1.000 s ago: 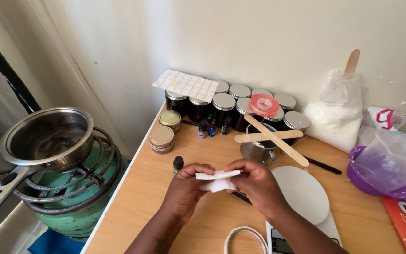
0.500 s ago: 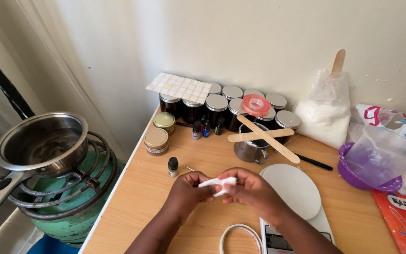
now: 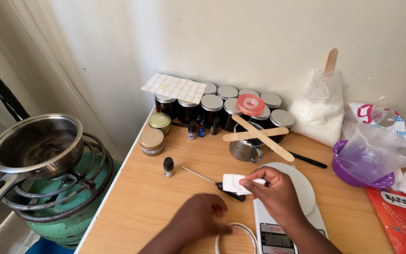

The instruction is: Organizing candle-making supplies on a workbench, weighing a jar, and recording notes in a notebook.

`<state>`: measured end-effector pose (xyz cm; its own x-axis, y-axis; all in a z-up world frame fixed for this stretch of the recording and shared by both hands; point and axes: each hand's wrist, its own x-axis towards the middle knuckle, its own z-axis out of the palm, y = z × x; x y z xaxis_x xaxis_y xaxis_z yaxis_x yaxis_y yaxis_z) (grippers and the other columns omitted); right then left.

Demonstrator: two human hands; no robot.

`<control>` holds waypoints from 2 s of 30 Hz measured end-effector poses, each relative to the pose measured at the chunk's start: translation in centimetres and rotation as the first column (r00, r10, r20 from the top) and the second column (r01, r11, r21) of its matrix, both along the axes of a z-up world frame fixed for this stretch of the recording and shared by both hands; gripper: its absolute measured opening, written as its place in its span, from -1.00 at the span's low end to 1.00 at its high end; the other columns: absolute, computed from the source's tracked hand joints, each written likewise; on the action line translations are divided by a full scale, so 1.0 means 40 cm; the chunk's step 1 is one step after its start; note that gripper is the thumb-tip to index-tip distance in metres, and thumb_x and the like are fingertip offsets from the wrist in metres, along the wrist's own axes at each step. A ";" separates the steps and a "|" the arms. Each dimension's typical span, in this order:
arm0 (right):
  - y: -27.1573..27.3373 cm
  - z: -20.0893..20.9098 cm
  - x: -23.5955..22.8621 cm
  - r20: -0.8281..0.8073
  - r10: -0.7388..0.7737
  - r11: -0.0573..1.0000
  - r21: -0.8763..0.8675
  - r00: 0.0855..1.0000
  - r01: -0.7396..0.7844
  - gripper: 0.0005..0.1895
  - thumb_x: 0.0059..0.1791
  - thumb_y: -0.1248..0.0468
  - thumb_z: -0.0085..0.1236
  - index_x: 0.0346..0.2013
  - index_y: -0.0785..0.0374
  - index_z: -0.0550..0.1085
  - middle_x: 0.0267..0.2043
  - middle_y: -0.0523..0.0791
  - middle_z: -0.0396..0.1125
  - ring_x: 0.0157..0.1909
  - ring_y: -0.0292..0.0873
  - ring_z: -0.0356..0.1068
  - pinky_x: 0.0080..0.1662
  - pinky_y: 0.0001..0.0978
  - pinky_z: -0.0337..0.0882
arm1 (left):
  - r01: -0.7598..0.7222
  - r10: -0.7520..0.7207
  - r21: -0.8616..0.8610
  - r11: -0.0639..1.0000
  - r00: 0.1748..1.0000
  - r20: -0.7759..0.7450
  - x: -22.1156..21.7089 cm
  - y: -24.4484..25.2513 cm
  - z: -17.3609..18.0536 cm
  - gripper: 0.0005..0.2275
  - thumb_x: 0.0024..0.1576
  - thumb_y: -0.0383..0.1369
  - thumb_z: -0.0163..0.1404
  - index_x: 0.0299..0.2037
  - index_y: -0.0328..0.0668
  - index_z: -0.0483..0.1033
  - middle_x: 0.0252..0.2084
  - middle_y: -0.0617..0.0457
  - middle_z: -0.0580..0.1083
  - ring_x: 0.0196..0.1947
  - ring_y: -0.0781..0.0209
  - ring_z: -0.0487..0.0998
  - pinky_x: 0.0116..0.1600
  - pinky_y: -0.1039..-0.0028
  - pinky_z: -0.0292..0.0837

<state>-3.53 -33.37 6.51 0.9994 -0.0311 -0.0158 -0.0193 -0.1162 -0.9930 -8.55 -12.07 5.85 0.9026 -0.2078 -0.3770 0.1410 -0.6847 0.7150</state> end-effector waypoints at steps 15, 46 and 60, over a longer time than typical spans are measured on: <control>0.084 -0.095 -0.016 -0.138 0.455 0.794 -0.385 0.880 -0.470 -0.87 0.05 0.21 0.21 -0.17 0.09 0.66 -0.23 -0.28 0.56 -0.18 -0.35 0.47 -0.09 -0.50 0.39 | -0.439 0.440 -0.030 0.898 0.894 0.084 0.013 0.232 0.170 -0.92 0.01 -0.47 0.29 -0.35 -0.05 0.83 -0.43 0.13 0.68 -0.44 0.35 0.55 -0.29 0.51 0.38; 0.201 -0.103 0.066 -0.191 0.289 0.334 -0.898 0.938 -0.286 -0.93 0.13 0.21 -0.02 -0.18 0.11 0.39 -0.11 -0.06 0.32 -0.07 0.16 0.39 -0.18 0.06 0.38 | -0.180 0.171 0.555 0.812 0.983 0.069 0.039 0.252 0.087 -0.73 -0.12 -0.06 0.40 -0.26 0.33 0.66 -0.16 0.39 0.62 -0.15 0.27 0.60 -0.14 0.42 0.41; 0.362 -0.228 0.234 0.114 0.283 0.726 -0.675 0.952 -0.135 -0.51 -0.08 -0.01 0.45 -0.01 0.18 0.51 -0.03 0.00 0.51 0.02 0.06 0.50 -0.05 -0.10 0.45 | -0.609 0.548 0.127 0.783 0.772 0.321 0.074 0.248 0.068 -0.46 0.02 0.03 0.35 0.15 0.18 0.42 -0.03 0.18 0.60 0.00 0.13 0.62 0.01 0.22 0.46</control>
